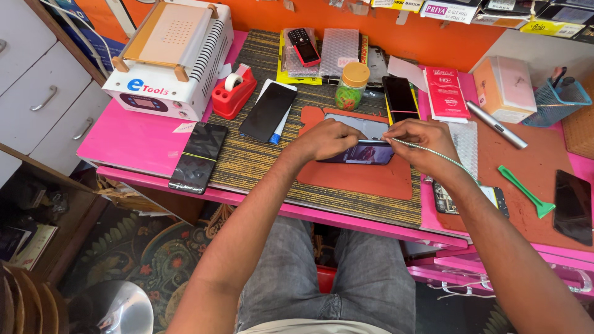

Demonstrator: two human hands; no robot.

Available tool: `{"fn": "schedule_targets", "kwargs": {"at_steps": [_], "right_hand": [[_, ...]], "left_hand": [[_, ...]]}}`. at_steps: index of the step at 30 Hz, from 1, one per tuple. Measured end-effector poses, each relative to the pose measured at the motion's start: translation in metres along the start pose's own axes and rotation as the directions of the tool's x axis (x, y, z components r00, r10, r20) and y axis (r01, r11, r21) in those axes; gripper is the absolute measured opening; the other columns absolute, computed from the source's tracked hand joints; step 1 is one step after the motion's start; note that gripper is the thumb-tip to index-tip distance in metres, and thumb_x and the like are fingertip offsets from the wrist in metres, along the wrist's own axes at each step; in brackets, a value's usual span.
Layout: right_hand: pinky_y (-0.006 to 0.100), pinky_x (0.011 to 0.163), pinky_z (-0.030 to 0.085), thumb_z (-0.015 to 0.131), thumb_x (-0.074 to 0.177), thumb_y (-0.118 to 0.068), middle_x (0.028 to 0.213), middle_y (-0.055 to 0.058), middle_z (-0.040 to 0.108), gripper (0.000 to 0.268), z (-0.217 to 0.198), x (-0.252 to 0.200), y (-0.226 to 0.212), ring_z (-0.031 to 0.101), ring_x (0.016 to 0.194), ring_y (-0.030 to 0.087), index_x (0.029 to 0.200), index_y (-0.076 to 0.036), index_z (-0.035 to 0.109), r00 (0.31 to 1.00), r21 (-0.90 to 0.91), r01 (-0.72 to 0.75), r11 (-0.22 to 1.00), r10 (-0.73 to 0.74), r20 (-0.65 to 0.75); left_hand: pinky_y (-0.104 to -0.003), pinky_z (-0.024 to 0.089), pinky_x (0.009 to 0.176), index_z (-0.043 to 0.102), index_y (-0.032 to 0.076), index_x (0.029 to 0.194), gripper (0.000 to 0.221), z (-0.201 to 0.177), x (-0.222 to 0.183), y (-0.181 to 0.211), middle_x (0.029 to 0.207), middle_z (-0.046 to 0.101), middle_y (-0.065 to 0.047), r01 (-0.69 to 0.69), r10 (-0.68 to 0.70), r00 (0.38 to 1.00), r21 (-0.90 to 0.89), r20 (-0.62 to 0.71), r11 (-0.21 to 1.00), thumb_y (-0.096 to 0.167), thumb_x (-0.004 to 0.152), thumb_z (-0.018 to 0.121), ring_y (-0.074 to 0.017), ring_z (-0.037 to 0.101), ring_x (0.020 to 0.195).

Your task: The person disassembles a smartphone, removes the back cover, and detaches the battery connector. They then handle another smartphone, removing its back cover and inspecting the internal components.

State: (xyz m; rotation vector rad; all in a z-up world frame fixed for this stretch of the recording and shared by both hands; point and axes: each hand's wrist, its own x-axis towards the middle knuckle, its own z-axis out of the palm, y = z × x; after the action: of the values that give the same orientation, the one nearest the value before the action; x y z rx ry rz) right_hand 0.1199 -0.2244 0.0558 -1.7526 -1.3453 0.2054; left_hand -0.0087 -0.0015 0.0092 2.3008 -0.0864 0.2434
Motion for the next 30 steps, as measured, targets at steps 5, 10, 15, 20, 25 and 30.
{"fn": "schedule_targets", "kwargs": {"at_steps": [5, 10, 15, 20, 25, 30], "right_hand": [[0.026, 0.085, 0.061, 0.076, 0.09, 0.002, 0.105, 0.011, 0.077, 0.009, 0.002, -0.003, 0.003, 0.073, 0.095, 0.012, 0.099, 0.003, 0.075, 0.997, -0.033, 0.059, 0.998, -0.06, -0.04], [0.026, 0.085, 0.061, 0.077, 0.091, 0.002, 0.104, 0.011, 0.077, 0.008, 0.003, -0.005, 0.008, 0.074, 0.095, 0.013, 0.099, 0.003, 0.075, 0.998, -0.011, 0.033, 0.999, -0.034, -0.052], [0.026, 0.085, 0.061, 0.076, 0.089, 0.002, 0.105, 0.011, 0.077, 0.011, 0.001, -0.004, 0.003, 0.074, 0.095, 0.014, 0.101, 0.003, 0.075, 0.999, -0.024, 0.041, 0.999, -0.041, -0.015], [0.028, 0.081, 0.061, 0.077, 0.089, -0.003, 0.099, 0.01, 0.078, 0.012, -0.001, -0.005, -0.021, 0.075, 0.089, 0.013, 0.101, 0.001, 0.076, 1.0, -0.137, -0.001, 0.991, 0.0, -0.004], [0.028, 0.087, 0.059, 0.076, 0.09, -0.003, 0.101, 0.009, 0.077, 0.021, 0.01, -0.026, -0.035, 0.074, 0.095, 0.013, 0.111, -0.001, 0.073, 0.986, -0.197, 0.045, 0.979, -0.075, -0.15], [0.026, 0.087, 0.059, 0.073, 0.098, -0.001, 0.109, 0.01, 0.077, 0.019, 0.016, -0.05, -0.029, 0.072, 0.099, 0.015, 0.116, 0.001, 0.071, 0.922, 0.008, -0.009, 1.0, 0.011, -0.386]], "left_hand": [[-0.041, 0.052, 0.1, 0.076, 0.012, 0.118, 0.042, 0.0, 0.001, 0.0, 0.112, 0.077, -0.014, -0.018, 0.019, 1.0, 0.03, -0.005, 0.999, 0.031, 0.092, 0.048, -0.0297, 0.072, 0.106], [-0.041, 0.053, 0.099, 0.076, 0.012, 0.117, 0.042, 0.001, 0.003, -0.005, 0.112, 0.077, -0.014, -0.036, 0.036, 0.999, 0.018, -0.003, 0.999, 0.03, 0.091, 0.048, -0.0297, 0.073, 0.106], [-0.041, 0.053, 0.099, 0.076, 0.011, 0.115, 0.041, 0.003, 0.001, -0.004, 0.11, 0.077, -0.014, -0.043, 0.043, 0.999, 0.025, -0.019, 0.999, 0.031, 0.092, 0.049, -0.0304, 0.073, 0.105], [-0.042, 0.053, 0.096, 0.075, 0.012, 0.118, 0.043, -0.007, -0.007, 0.014, 0.111, 0.076, -0.015, -0.026, 0.019, 0.997, 0.095, 0.072, 0.995, 0.04, 0.091, 0.057, -0.0327, 0.071, 0.106], [-0.045, 0.055, 0.094, 0.065, 0.017, 0.133, 0.049, 0.004, 0.005, 0.024, 0.113, 0.074, -0.017, 0.1, -0.162, 0.948, 0.227, 0.274, 0.969, 0.043, 0.091, 0.059, -0.0341, 0.072, 0.105], [-0.048, 0.051, 0.098, 0.066, 0.017, 0.137, 0.048, 0.025, 0.009, 0.025, 0.117, 0.074, -0.018, 0.052, -0.099, 0.972, 0.218, 0.212, 0.974, 0.039, 0.094, 0.057, -0.0367, 0.067, 0.112]]}}
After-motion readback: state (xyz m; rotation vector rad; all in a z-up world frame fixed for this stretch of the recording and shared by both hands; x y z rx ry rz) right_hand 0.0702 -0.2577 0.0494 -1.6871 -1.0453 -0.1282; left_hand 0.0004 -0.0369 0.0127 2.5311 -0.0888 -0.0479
